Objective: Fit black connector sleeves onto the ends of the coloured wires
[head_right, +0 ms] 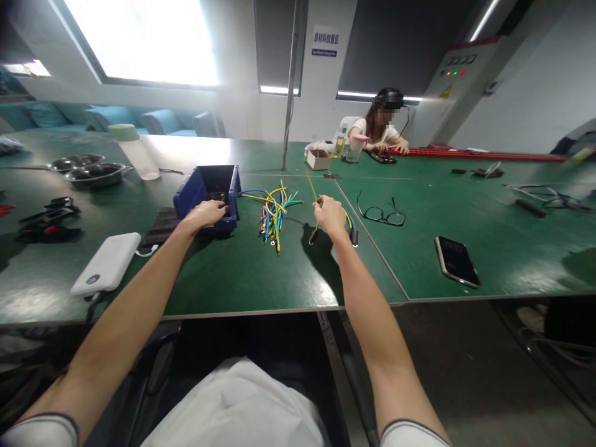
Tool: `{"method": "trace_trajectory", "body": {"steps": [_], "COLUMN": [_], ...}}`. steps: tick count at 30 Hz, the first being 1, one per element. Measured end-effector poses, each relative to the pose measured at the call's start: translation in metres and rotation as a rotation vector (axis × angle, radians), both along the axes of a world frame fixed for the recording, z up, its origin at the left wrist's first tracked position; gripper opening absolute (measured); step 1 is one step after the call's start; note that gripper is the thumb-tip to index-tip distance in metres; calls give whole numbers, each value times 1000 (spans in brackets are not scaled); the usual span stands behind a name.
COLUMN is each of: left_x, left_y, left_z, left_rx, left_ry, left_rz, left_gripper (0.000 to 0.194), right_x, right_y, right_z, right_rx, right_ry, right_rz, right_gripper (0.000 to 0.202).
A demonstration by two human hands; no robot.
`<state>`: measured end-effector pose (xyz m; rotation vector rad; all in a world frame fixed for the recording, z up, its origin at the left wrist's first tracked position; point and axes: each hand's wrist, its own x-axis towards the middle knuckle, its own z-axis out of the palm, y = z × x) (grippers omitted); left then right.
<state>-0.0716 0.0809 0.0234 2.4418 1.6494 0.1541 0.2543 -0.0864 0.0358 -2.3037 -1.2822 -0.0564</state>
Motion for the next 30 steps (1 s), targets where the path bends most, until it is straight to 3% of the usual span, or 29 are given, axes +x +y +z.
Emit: {"method": "trace_trajectory", "body": {"steps": [6,19,30], "left_x": [-1,0,-6], "left_y": [3,-15,-5], "left_z": [0,10,3], "left_rx": [-77,-36,-1], "left_ry": [44,17,-2], "left_rz": [6,86,61], "left_gripper": [57,65,60], "right_x": [5,13,23], "right_y": [-2,-10,-12], "right_z": [0,1,0], "right_rx": [-118,-209,-257], "right_ry": [-57,-99,-110], "right_rz": [-33,-178,-211], "right_gripper": [33,32,29]}}
